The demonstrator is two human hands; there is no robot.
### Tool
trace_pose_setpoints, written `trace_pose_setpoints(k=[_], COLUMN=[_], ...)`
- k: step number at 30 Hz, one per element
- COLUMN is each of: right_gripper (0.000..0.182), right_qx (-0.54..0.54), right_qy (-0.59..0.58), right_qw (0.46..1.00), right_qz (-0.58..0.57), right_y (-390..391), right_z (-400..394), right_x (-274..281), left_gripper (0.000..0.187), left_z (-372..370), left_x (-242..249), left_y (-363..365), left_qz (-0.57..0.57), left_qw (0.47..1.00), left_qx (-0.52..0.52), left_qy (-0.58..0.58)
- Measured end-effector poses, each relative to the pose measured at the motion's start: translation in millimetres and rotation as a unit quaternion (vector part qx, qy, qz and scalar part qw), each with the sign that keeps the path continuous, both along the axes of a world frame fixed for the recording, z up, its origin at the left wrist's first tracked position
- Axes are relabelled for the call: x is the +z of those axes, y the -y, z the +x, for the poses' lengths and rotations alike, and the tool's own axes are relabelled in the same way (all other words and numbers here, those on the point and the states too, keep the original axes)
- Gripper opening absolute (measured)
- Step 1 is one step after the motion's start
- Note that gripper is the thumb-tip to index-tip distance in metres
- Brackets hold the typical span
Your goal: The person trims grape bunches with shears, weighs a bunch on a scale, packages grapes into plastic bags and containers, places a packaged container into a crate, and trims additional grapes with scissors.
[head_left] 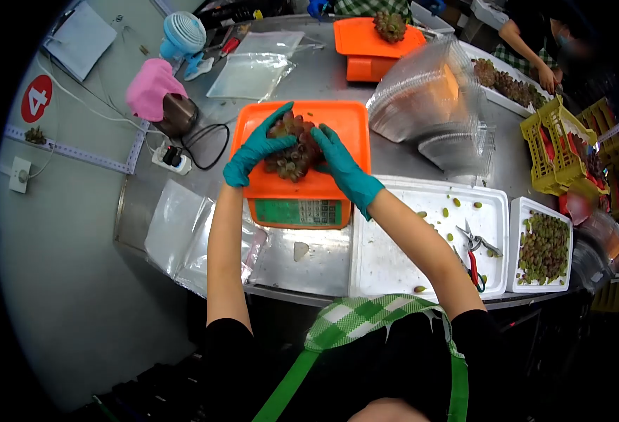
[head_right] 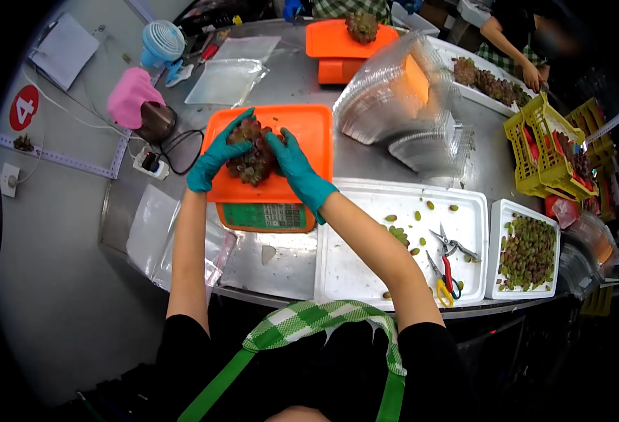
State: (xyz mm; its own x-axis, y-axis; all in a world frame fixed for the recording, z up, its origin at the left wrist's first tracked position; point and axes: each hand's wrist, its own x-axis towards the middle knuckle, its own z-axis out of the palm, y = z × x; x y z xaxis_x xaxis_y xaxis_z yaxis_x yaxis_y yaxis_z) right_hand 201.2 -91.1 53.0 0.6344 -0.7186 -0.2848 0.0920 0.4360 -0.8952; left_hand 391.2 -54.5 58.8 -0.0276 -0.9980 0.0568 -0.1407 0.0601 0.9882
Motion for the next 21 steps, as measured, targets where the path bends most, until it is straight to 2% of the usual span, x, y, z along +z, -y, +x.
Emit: trace_pose_setpoints(k=[1,4,5,7,9,12,13,16,17,19,20,21], right_gripper=[0.075,0.061,0.055,0.042,0.043,0.046,0.047,0.053,0.053,0.051,0.05,0.048], right_qx=[0.001,-0.002,-0.012,-0.036,-0.004,0.037,0.047,0.055,0.079,0.067,0.059,0.011], right_qy=[0.026,0.073,0.07,0.075,0.052,0.016,0.004,-0.05,-0.06,-0.07,-0.075,-0.09], right_qw=[1.0,0.997,0.997,0.996,0.996,0.996,0.996,0.997,0.994,0.987,0.981,0.96], right_qz=[0.003,0.028,0.038,0.044,0.071,0.08,0.077,-0.025,-0.053,-0.131,-0.172,-0.266], right_y=[2.3,4.5,5.3,7.0,7.2,0.9,-1.6,-14.1,-16.2,-22.1,-25.5,-29.8], right_z=[0.8,4.2,2.2,0.7,-10.7,-38.3,-50.3,-93.2,-112.2,-146.1,-160.8,-172.6], right_x=[-5.5,-14.4,-6.9,-5.3,3.4,27.4,38.2,69.5,84.1,93.8,96.4,81.8], left_gripper=[0.066,0.06,0.056,0.055,0.053,0.052,0.051,0.048,0.048,0.049,0.049,0.05], left_z=[-4.7,-13.7,-21.4,-32.2,-41.3,-64.7,-72.4,-99.9,-111.7,-136.0,-153.6,-176.9], left_x=[6.2,9.1,15.3,27.4,32.6,41.6,40.3,42.7,40.8,33.0,29.5,25.0], left_y=[-2.4,-3.3,-4.7,-7.2,-7.7,-21.1,-24.9,-40.7,-47.4,-60.6,-65.0,-68.1], left_qz=[0.031,0.052,0.052,0.044,0.029,0.051,0.052,0.09,0.106,0.138,0.119,0.101], left_qw=[0.999,0.996,0.996,0.999,0.999,0.997,0.995,0.968,0.936,0.836,0.83,0.822], left_qx=[-0.001,0.021,0.044,0.022,0.014,0.062,0.067,0.052,0.019,-0.047,-0.017,0.013], left_qy=[-0.039,-0.069,-0.049,-0.007,0.018,-0.011,-0.047,-0.229,-0.335,-0.528,-0.544,-0.56])
